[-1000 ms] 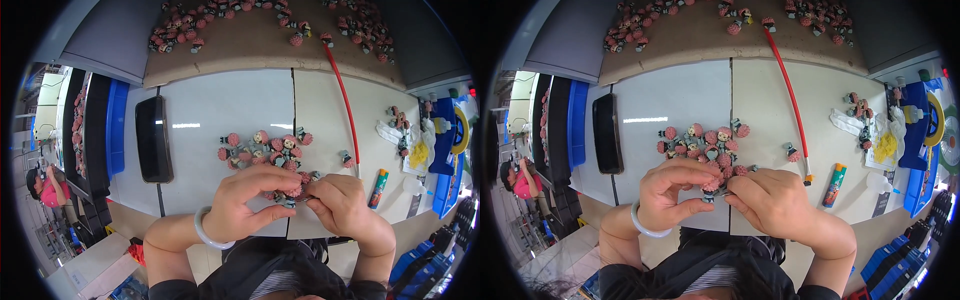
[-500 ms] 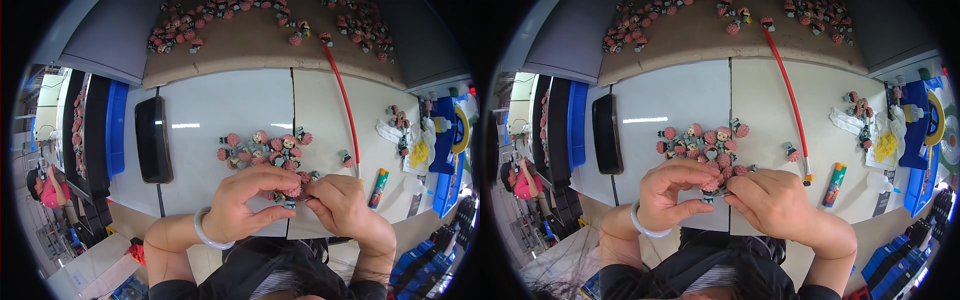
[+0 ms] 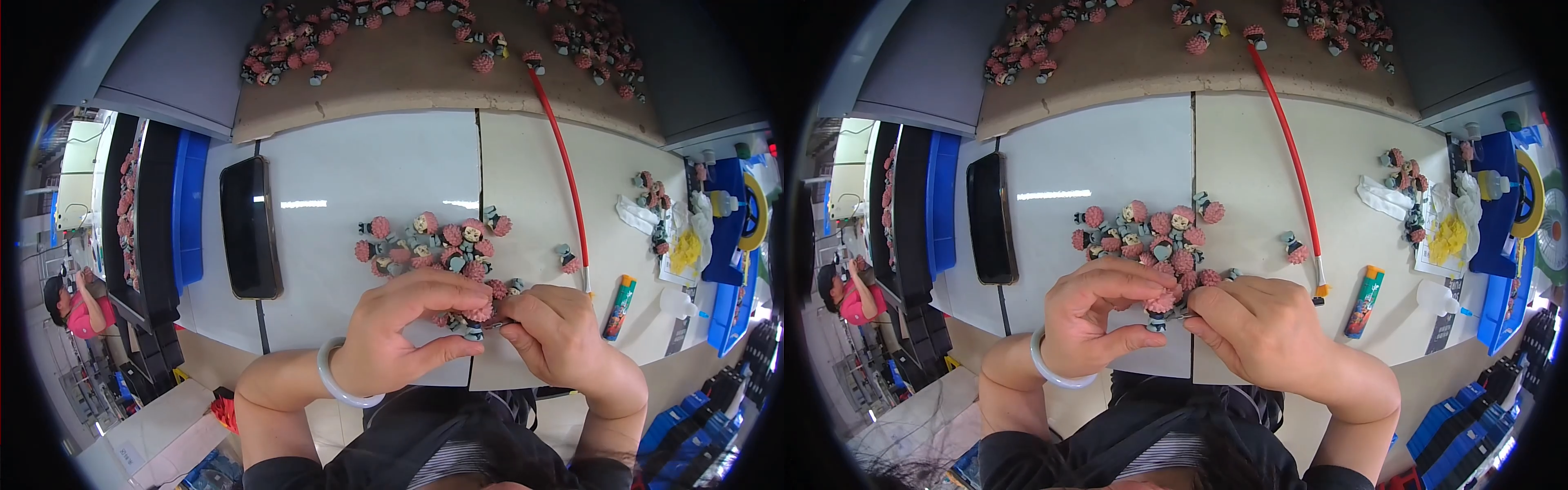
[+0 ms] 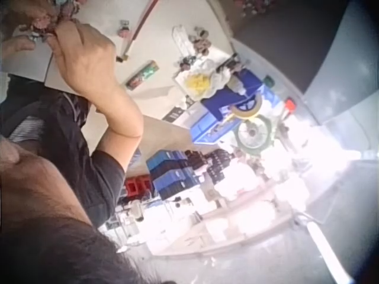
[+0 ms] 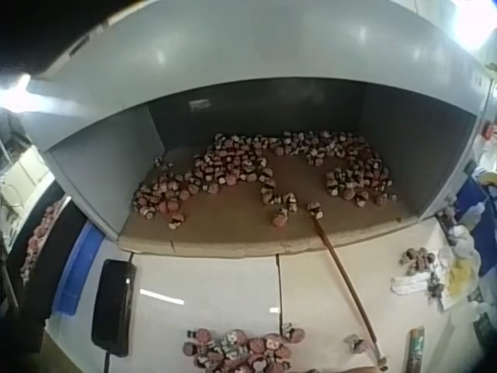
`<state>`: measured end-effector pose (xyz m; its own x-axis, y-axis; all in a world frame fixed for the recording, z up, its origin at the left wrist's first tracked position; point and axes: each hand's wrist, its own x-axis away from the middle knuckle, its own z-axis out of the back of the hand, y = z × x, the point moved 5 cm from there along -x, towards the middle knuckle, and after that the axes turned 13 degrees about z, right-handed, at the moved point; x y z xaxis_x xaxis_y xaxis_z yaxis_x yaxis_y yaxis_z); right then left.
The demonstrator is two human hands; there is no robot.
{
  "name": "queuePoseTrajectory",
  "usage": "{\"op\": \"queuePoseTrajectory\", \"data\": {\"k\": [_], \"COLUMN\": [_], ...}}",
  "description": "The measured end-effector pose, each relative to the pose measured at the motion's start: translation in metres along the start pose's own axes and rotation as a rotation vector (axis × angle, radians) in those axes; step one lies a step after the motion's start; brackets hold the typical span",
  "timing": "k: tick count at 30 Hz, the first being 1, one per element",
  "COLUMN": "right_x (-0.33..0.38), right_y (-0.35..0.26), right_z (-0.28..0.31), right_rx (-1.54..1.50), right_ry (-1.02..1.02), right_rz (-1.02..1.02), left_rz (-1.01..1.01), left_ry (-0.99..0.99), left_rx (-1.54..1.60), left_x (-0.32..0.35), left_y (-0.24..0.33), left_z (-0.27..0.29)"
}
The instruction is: Applying paint or glue to small toy figurines using a brush at a factory workbench.
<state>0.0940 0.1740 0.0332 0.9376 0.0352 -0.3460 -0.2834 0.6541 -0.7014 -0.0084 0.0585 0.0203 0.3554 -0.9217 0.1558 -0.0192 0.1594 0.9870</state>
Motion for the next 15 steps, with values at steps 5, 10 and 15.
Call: {"op": "queuePoseTrajectory", "data": {"k": [5,10,15], "right_x": [0.0023,0.0041,0.0029], "right_y": [-0.0003,0.0028,0.0026], "right_z": [-0.0028,-0.0065,0.0001], "right_rx": [0.036,-0.077,-0.134], "right_ry": [0.028,-0.031,0.055], "right_rz": [0.007,-0.052,-0.005], "left_rz": [-0.001,-0.022,-0.095], "left_ry": [0.027,0.024,-0.004], "left_rx": [0.025,0.029,-0.001], "left_x": [-0.0002,0.0002,-0.0005], "left_y": [-0.0008,0.0007,0.007], "left_z": [-0.0005,-0.0012,-0.0011]}}
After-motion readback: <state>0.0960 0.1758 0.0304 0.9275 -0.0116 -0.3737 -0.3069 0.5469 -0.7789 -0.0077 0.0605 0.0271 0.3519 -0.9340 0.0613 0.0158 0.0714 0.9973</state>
